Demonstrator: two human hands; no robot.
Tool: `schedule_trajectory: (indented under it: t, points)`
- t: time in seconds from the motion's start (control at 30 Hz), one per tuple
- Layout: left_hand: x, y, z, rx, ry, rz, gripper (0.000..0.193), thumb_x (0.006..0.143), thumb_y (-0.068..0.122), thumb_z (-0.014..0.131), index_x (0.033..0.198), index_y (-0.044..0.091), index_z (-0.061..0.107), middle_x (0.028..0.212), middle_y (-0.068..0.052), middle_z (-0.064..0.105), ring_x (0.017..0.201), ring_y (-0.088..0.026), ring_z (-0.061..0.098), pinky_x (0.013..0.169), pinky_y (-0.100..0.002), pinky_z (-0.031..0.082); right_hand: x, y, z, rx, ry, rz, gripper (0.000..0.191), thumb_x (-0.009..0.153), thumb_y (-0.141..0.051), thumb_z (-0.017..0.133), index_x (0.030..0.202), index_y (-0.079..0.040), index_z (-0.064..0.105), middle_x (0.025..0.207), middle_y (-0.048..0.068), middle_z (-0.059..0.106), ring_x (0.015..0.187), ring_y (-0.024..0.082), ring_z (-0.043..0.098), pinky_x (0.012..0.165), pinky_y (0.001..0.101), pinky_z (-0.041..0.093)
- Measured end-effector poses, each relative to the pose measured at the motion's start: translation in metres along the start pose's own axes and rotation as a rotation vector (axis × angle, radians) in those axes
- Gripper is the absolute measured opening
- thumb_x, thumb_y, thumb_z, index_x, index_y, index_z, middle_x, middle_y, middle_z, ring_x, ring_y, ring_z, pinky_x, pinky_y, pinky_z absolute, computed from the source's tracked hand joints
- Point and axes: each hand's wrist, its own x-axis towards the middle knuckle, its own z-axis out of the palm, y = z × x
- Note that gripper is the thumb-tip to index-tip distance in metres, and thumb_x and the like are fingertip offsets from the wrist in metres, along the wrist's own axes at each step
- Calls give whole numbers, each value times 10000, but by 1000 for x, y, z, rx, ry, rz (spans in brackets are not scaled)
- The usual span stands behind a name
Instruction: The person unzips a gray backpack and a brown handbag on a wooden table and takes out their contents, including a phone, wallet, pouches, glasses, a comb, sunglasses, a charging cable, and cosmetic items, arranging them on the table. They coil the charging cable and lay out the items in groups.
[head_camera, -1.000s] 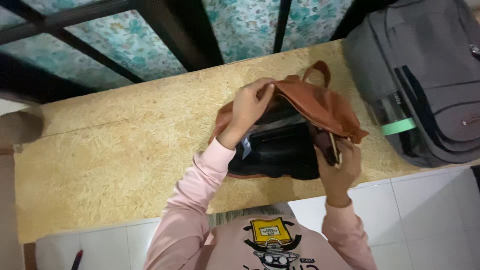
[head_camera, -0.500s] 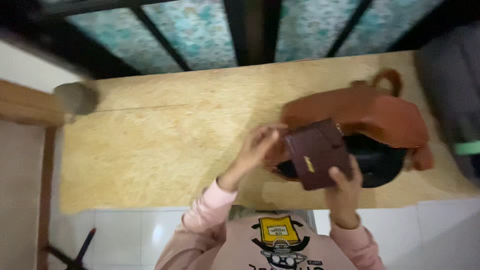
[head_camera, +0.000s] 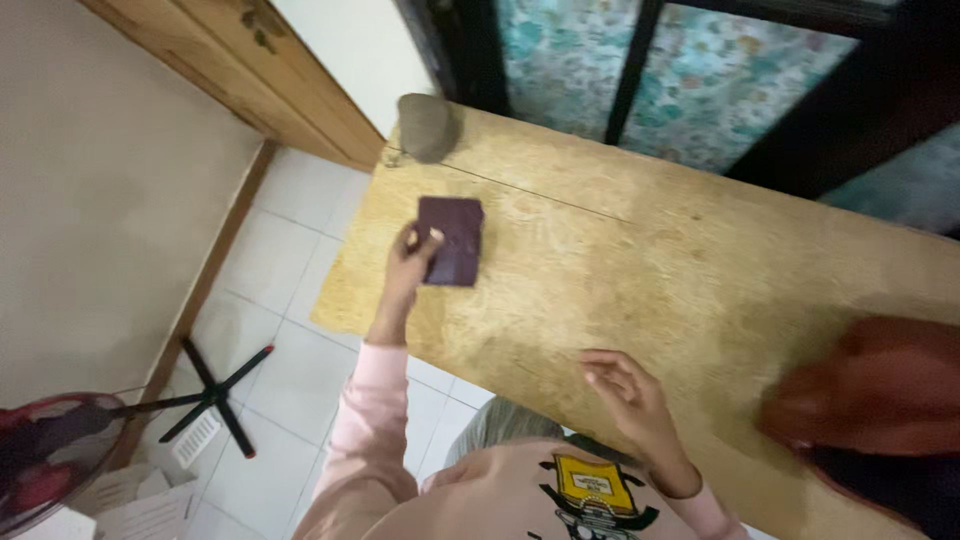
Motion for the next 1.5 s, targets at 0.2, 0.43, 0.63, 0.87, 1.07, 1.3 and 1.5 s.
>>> schedule_trajectory:
  t: [0.2, 0.43, 0.63, 0.87, 1.07, 1.3, 1.5]
  points:
    - [69, 34, -49, 263, 98, -9, 477, 914, 241, 770, 1321, 16, 662, 1042, -118, 748, 882, -158, 668, 757, -295, 529, 2, 6, -8, -24, 170, 126, 240, 948, -74, 639, 1161, 10, 709, 1087, 129, 774, 1024, 219, 732, 924, 363, 586]
    - [76, 42, -46, 653, 139, 228, 493, 951, 350, 727, 1347, 62, 672, 1075, -193, 719, 988, -262, 688, 907, -366, 535, -9, -2, -43, -46, 327, 106, 197, 1008, -44, 587, 1170, 26, 674, 1146, 118, 733, 1037, 211, 704, 943, 355, 560]
    - [74, 29, -40, 1056, 341, 227, 530, 939, 432, 632, 1417, 203, 641, 1201, -203, 643, 1151, -425, 504, 983, -594, 367, -22, -9, -70, 4, 396, 23, 200, 1007, -13, 566, 1180, 47, 646, 1200, 133, 700, 1064, 209, 703, 971, 351, 569]
    - [28, 13, -3, 1006, 608, 675, 675, 981, 290, 716, 1520, -31, 468, 1319, -311, 516, 1163, -453, 458, 1036, -552, 364, -73, -19, -116, -251, 649, -20, 123, 1017, -3, 607, 1068, 73, 689, 1001, 125, 741, 918, 194, 715, 843, 322, 561]
    - [-80, 12, 140, 643, -74, 906, 520, 908, 127, 726, 1380, 6, 545, 1338, -202, 621, 1241, -405, 549, 1107, -498, 409, -139, -8, -179, -667, 954, -130, 74, 984, 27, 665, 1028, 45, 722, 902, 156, 713, 816, 202, 655, 754, 316, 525]
    - [-221, -4, 297, 338, -1035, 861, 251, 928, 45, 691, 1178, 41, 702, 1098, -136, 717, 1050, -328, 658, 952, -430, 521, -199, -1, -241, -945, 1094, -117, 181, 888, 73, 671, 1041, 12, 747, 1002, 187, 719, 808, 322, 695, 762, 384, 558]
    - [-277, -28, 360, 500, -1147, 821, 332, 943, 30, 657, 1274, 1, 647, 1235, -171, 685, 1180, -352, 634, 1038, -417, 513, -188, 7, -249, -994, 902, -312, 348, 864, 11, 716, 1212, 18, 700, 1276, 189, 675, 1130, 385, 602, 992, 454, 495]
